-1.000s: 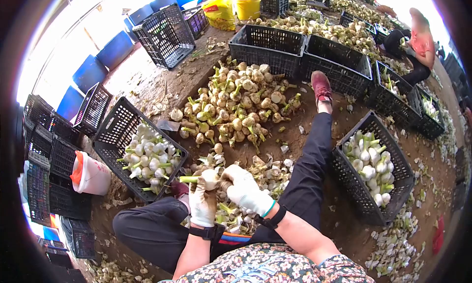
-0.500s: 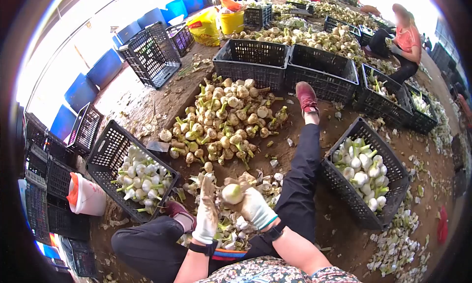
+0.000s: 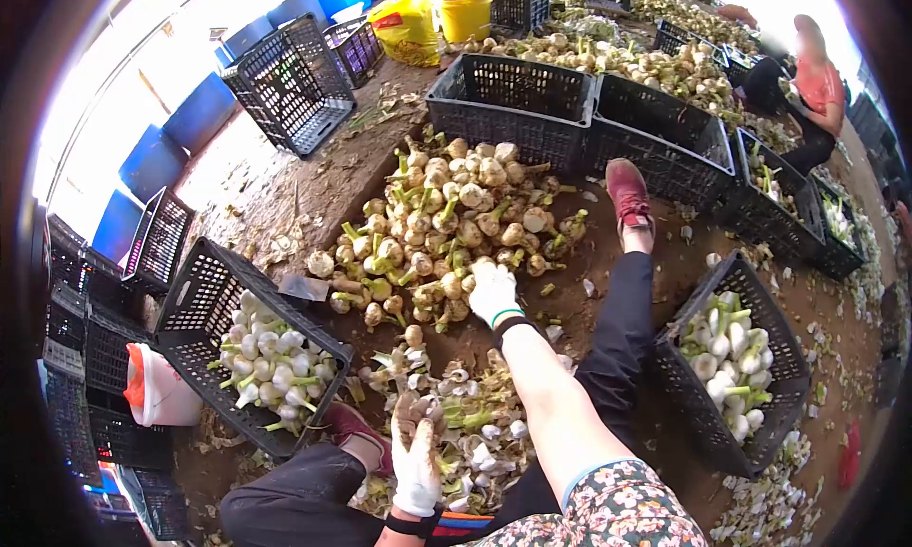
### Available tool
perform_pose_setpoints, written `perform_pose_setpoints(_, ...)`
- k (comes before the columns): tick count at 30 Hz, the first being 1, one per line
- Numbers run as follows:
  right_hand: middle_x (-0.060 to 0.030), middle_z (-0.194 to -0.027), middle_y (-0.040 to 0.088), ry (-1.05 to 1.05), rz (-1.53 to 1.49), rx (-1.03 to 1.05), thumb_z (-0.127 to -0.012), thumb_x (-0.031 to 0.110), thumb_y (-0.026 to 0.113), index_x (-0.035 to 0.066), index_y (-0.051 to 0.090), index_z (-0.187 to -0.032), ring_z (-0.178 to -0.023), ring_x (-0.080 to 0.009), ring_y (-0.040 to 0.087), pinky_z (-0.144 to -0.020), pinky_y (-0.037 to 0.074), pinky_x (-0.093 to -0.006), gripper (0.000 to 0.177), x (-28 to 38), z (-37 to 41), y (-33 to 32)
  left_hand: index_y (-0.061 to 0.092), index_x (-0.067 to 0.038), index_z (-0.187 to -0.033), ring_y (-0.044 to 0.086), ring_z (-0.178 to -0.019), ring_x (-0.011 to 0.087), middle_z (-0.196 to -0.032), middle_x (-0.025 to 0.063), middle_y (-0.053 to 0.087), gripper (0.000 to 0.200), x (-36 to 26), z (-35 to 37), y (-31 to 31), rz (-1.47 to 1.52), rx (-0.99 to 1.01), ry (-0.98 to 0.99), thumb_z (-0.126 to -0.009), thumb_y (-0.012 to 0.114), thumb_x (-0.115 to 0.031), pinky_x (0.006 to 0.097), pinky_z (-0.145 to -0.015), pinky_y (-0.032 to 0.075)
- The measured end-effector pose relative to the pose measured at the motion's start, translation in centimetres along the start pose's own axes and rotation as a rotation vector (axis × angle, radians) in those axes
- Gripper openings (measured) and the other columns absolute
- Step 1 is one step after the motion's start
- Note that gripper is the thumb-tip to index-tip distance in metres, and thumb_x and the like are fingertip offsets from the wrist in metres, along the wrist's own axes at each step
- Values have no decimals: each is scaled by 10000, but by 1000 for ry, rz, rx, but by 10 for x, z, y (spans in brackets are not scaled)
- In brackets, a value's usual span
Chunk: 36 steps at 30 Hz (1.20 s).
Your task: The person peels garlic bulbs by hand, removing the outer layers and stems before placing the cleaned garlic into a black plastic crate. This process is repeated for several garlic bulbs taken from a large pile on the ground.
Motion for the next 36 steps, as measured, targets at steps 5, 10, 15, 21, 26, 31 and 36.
perform_pose_setpoints(5, -100, -1093, 677, 256, -959, 252, -839, 52, 639, 10, 611, -1163, -974, -221, 630, -874, 500, -336, 328, 10, 38, -14, 284, -74, -1503, 460, -1278, 209, -1450, 108, 416, 661, -12, -12, -3, 107, 4, 108, -918, 581, 10, 307, -1015, 411)
perform_pose_setpoints(10, -107, -1242, 630, -148, -1437, 715, -944, 254, 630, -50, 556, -1266, -1115, -191, 606, -983, 475, -321, 449, 82, 181, -51, 213, -102, -1538, 391, -1368, 242, -1518, 104, 345, 737, -26, -13, 1, 53, 286, 191, -934, 636, -109, 377, -1124, 340)
perform_pose_setpoints(15, -114, -1255, 598, 276, -2051, 580, -931, 156, 620, 40, 492, -1317, -1139, -228, 604, -954, 516, -374, 423, 111, 239, -84, 382, -61, -1390, 476, -1292, 240, -1444, 124, 433, 758, -47, 12, 2, 270, 445, 321, -766, 812, -63, 394, -1086, 410)
perform_pose_setpoints(21, -62, -1120, 649, 90, -1569, 335, -908, 193, 700, -9, 559, -1228, -1019, -123, 615, -900, 506, -282, 404, 146, 260, -116, 464, -69, -1195, 559, -1163, 250, -1271, 92, 515, 655, -77, 42, -1, -87, 291, 569, -659, 803, 94, 360, -977, 501)
perform_pose_setpoints(26, -76, -1058, 680, 90, -1519, 260, -902, 96, 682, -22, 601, -1178, -928, -148, 654, -832, 541, -292, 311, 152, 272, -123, 487, -61, -1165, 553, -1124, 228, -1217, 91, 499, 688, -86, 64, -1, -429, 204, 806, -585, 812, 112, 353, -952, 495)
perform_pose_setpoints(31, -72, -1078, 686, 78, -1572, 414, -858, 41, 709, -21, 625, -1183, -937, -133, 644, -850, 530, -292, 341, 152, 280, -141, 478, -71, -1174, 550, -1133, 205, -1230, 80, 499, 668, -79, 61, -5, -207, 259, 633, -622, 807, 114, 338, -976, 479)
perform_pose_setpoints(36, -55, -1117, 675, -226, -1430, 425, -822, -70, 615, 4, 624, -1176, -1024, -143, 619, -934, 488, -295, 362, 130, 264, -141, 430, -84, -1275, 597, -1062, 189, -1191, 69, 575, 584, -79, 69, 3, 168, 381, 374, -804, 776, -81, 344, -844, 556)
Point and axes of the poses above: each hand's wrist, its own z-axis away from the middle knuckle, its own y-axis out of the palm, x = y × z, the point moved 6 cm from there along -z, towards the middle knuckle
